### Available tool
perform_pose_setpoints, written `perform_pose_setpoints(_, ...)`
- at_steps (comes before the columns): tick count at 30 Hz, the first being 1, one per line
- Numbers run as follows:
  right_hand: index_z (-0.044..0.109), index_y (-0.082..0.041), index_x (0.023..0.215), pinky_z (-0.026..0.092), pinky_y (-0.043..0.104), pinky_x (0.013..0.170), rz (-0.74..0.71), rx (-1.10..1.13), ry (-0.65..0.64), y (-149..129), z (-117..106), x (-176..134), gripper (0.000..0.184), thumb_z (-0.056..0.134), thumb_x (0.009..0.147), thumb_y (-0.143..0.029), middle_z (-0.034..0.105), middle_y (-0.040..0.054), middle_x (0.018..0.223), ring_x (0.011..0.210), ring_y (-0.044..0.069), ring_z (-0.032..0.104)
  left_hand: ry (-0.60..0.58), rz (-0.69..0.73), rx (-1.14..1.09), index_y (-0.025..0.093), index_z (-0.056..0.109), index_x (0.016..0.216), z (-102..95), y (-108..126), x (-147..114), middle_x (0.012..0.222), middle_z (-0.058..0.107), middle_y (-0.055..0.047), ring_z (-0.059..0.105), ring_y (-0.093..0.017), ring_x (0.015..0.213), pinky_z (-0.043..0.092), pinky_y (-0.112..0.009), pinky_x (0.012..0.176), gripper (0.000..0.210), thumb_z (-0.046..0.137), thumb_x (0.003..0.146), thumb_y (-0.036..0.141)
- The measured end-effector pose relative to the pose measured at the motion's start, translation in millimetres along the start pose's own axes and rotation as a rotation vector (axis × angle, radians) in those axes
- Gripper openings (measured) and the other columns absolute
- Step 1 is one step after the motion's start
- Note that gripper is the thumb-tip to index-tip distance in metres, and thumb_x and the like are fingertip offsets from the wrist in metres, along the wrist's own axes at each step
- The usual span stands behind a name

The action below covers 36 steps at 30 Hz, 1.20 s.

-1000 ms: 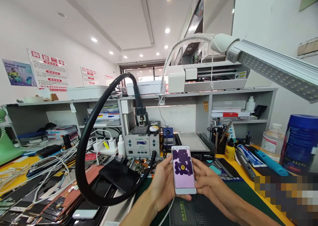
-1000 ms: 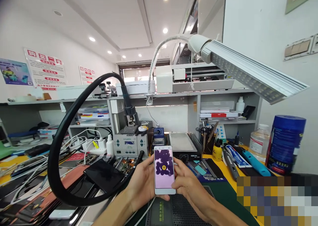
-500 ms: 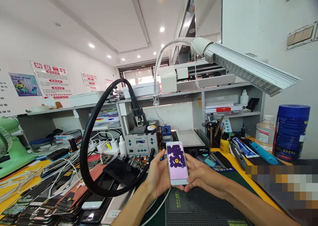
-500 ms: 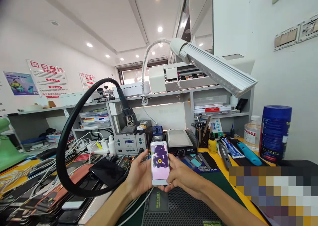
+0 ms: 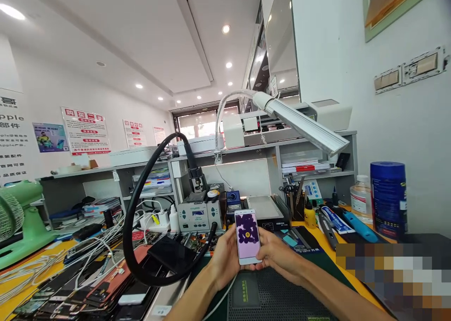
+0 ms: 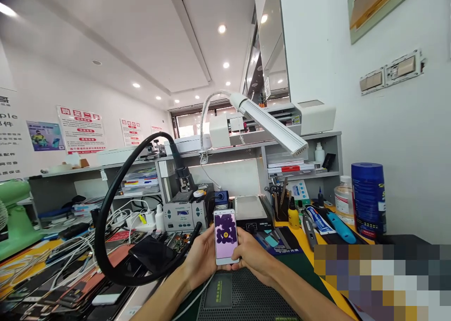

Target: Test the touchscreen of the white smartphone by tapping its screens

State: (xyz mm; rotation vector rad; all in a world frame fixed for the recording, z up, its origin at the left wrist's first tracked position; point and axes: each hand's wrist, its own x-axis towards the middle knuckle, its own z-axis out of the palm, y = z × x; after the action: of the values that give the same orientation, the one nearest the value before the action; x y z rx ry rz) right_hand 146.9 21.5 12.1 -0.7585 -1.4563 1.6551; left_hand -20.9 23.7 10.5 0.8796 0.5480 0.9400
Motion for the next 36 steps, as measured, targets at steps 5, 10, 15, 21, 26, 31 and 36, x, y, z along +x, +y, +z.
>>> perform_pose_setpoints(5, 0.048, -0.023, 0.128, 0.046, 0.022, 0.055, -0.058, -0.064, 0.073, 1, -6, 3, 0.07, 0.058, 0.06, -0.011, 0.067, 0.003, 0.109, 0.069, 0.012, 0.062, 0.027, -0.045, 0.031, 0.016, 0.059, 0.124, 10.3, 10, 7, 0.098, 0.071, -0.011, 0.069, -0.025, 0.082, 0.052, -0.036, 0.074, 0.057, 0.048, 0.092, 0.063)
perform_pose_setpoints(10, 0.044, -0.022, 0.134, 0.048, 0.025, 0.054, -0.082, -0.132, 0.118, 6, -11, 8, 0.076, 0.056, 0.06, -0.01, 0.066, 0.0031, 0.105, 0.066, 0.013, 0.061, 0.021, -0.065, 0.022, 0.015, 0.061, 0.119, 9.3, 12, 18, 0.096, 0.071, -0.012, 0.069, -0.026, 0.081, 0.052, -0.037, 0.074, 0.058, 0.047, 0.092, 0.064)
perform_pose_setpoints(15, 0.04, -0.023, 0.138, 0.047, 0.025, 0.054, -0.079, -0.192, 0.164, 18, -13, 14, 0.076, 0.057, 0.064, -0.01, 0.064, -0.0007, 0.089, 0.062, 0.013, 0.058, -0.001, -0.104, -0.036, 0.015, 0.063, 0.115, 2.5, 6, 21, 0.096, 0.071, -0.013, 0.069, -0.026, 0.082, 0.052, -0.038, 0.074, 0.056, 0.046, 0.092, 0.063)
perform_pose_setpoints(21, 0.035, -0.024, 0.145, 0.053, 0.029, 0.067, -0.109, -0.236, 0.165, 18, -4, 10, 0.072, 0.062, 0.079, -0.021, 0.064, 0.004, 0.104, 0.083, 0.019, 0.064, -0.008, -0.152, -0.091, 0.015, 0.066, 0.113, -6.2, 10, 15, 0.099, 0.071, -0.014, 0.068, -0.027, 0.083, 0.053, -0.037, 0.071, 0.057, 0.046, 0.092, 0.065)
perform_pose_setpoints(26, 0.048, -0.028, 0.142, 0.049, 0.047, 0.099, -0.38, -0.721, 0.581, 8, -18, 8, 0.051, 0.055, 0.093, -0.04, 0.056, 0.0103, 0.13, 0.119, 0.028, 0.055, 0.03, -0.12, -0.069, 0.017, 0.066, 0.119, -10.9, 10, 17, 0.103, 0.069, -0.013, 0.066, -0.025, 0.081, 0.052, -0.033, 0.059, 0.06, 0.046, 0.09, 0.066)
perform_pose_setpoints(31, 0.072, -0.024, 0.103, 0.047, 0.05, 0.097, -0.909, -1.189, 0.516, 11, -21, 1, 0.022, 0.055, 0.09, -0.016, 0.057, 0.012, 0.12, 0.118, 0.031, 0.052, 0.077, -0.137, -0.095, 0.018, 0.065, 0.121, -11.4, 10, 18, 0.101, 0.068, -0.012, 0.065, -0.025, 0.079, 0.051, -0.032, 0.056, 0.062, 0.045, 0.089, 0.068)
perform_pose_setpoints(36, 0.07, -0.022, 0.104, 0.047, 0.056, 0.096, -0.975, -1.332, 0.304, 18, -9, -7, 0.03, 0.058, 0.08, -0.007, 0.057, 0.0143, 0.124, 0.125, 0.037, 0.046, 0.16, -0.167, -0.104, 0.019, 0.064, 0.121, -11.4, 12, 17, 0.097, 0.07, -0.012, 0.064, -0.022, 0.073, 0.049, -0.031, 0.06, 0.063, 0.038, 0.091, 0.068)
